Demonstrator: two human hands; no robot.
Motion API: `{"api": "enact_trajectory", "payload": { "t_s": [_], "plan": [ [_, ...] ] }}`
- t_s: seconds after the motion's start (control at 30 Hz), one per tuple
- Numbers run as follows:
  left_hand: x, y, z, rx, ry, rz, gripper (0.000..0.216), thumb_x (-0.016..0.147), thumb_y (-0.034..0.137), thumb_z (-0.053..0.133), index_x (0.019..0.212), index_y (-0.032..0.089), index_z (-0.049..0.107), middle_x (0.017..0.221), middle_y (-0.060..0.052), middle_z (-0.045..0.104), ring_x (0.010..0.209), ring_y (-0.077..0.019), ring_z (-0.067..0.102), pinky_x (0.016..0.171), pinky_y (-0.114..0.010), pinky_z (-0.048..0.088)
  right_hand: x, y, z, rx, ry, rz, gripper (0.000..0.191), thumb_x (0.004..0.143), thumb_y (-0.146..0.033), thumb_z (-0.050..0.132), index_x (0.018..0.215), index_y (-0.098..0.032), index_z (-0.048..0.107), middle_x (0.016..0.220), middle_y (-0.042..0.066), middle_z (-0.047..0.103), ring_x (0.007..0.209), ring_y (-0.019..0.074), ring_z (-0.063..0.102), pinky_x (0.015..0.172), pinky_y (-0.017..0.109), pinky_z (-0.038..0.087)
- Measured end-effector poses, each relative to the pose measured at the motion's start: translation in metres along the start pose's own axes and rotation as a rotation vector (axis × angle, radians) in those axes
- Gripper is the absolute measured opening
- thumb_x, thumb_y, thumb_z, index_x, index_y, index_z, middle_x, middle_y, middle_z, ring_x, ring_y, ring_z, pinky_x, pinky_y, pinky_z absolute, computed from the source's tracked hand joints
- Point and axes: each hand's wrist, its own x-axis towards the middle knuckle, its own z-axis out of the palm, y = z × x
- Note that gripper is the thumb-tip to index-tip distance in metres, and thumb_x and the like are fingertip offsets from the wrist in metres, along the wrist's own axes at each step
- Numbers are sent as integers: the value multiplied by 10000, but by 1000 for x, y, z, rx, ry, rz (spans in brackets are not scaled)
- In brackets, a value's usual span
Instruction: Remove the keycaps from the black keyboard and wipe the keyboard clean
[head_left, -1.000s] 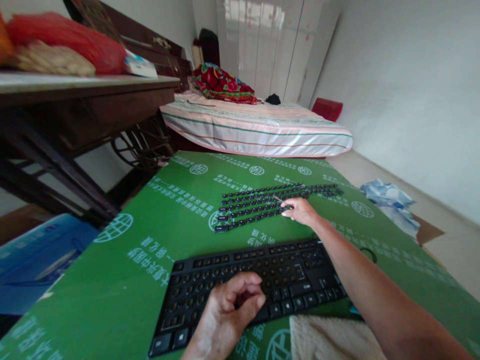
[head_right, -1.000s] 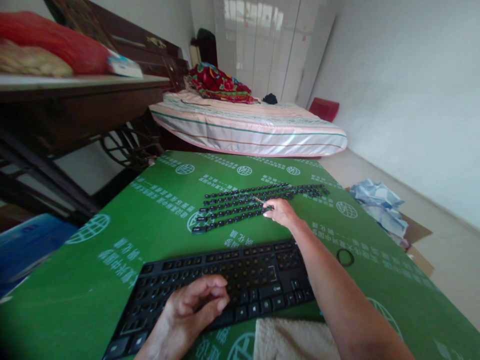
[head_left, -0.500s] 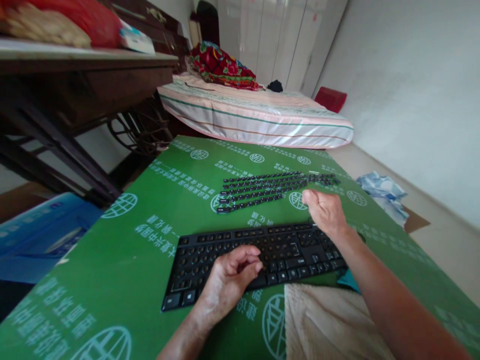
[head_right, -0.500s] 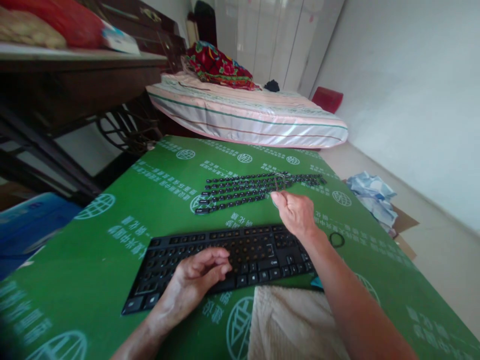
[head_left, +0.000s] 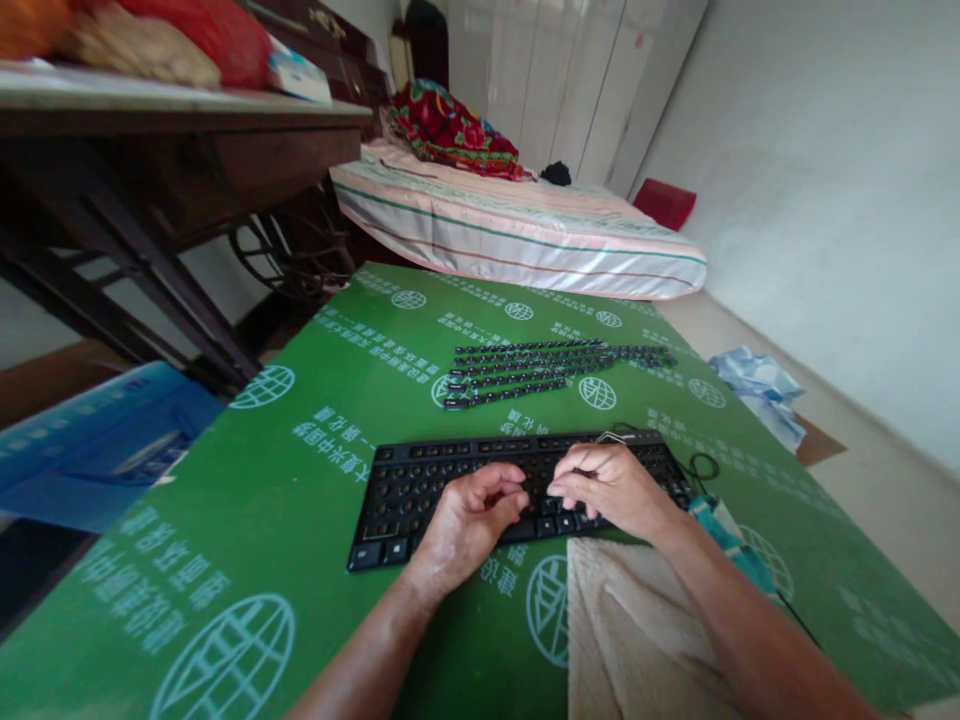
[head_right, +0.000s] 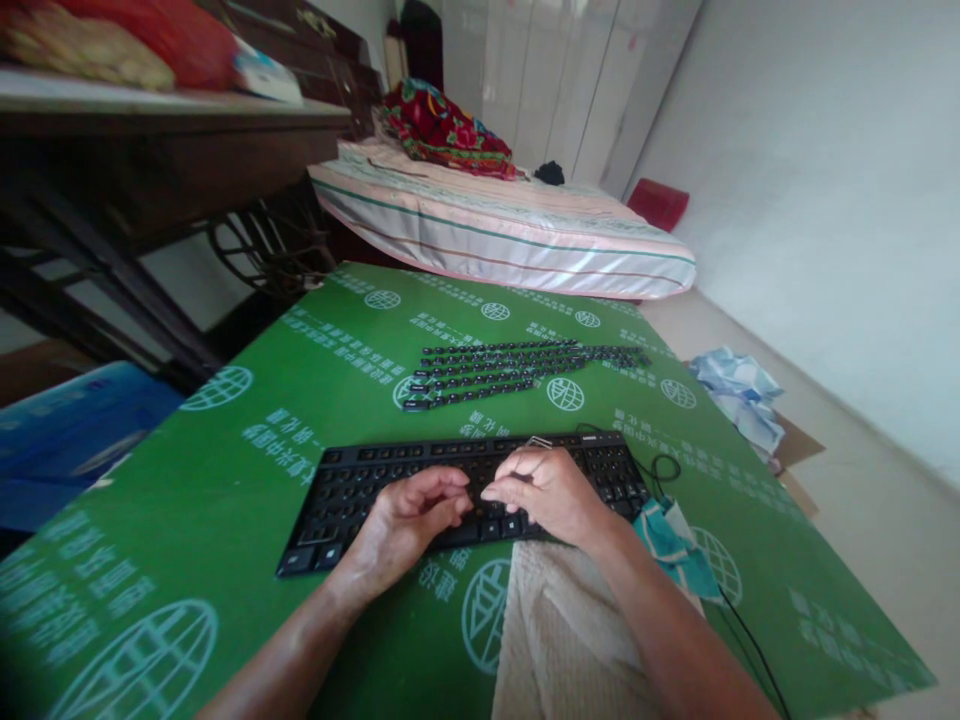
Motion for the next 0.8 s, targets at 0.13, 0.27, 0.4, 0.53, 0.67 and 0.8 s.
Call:
{"api": "enact_trajectory", "payload": {
  "t_s": [0.13, 0.27, 0.4, 0.53, 0.67, 0.8],
  "plan": [
    [0, 2, 1, -12, 3, 6, 200, 677, 231, 638, 849, 140, 594, 652, 22, 627, 560, -85, 518, 541, -201, 414, 5, 0, 1, -105, -22, -96, 181, 747, -325, 660, 664, -164, 673, 654, -1, 599, 496, 83, 533, 438, 188, 417],
    [-1, 3, 1, -26, -11, -13, 208, 675, 233, 636, 855, 137, 592, 657, 20, 629, 572, -90, 528, 544, -203, 414, 8, -3, 2, -182, -33, -171, 111, 718, -256, 699, 650, -171, 675, 650, -13, 618, 563, 95, 550, 562, 213, 432],
    [0, 1, 1, -24, -23, -14, 202, 683, 232, 629, 858, 137, 592, 665, 17, 635, 579, -92, 536, 546, -202, 414, 9, -5, 3, -238, -67, -241, 109, 727, -231, 692, 638, -172, 669, 629, -23, 610, 586, 98, 545, 607, 217, 412],
    [1, -2, 1, -12, -30, 3, 195, 689, 223, 625, 863, 139, 593, 683, 10, 643, 598, -100, 554, 551, -204, 422, 12, -6, 4, -281, -106, -279, 120, 740, -220, 674, 631, -173, 660, 626, -30, 596, 579, 93, 534, 595, 210, 395],
    [1, -4, 1, -6, -30, 29, 181, 693, 213, 624, 858, 143, 599, 692, 13, 634, 621, -103, 561, 555, -198, 427, 14, -5, 6, -286, -131, -254, 113, 737, -223, 673, 636, -175, 659, 633, -29, 599, 589, 98, 540, 600, 211, 397],
    [1, -6, 0, 43, -38, 59, 168, 712, 201, 607, 871, 148, 599, 711, 6, 640, 640, -113, 575, 571, -204, 437, 14, -2, 8, -287, -92, -225, 109, 730, -234, 669, 639, -175, 660, 645, -21, 607, 601, 102, 545, 610, 214, 400]
  ]
}}
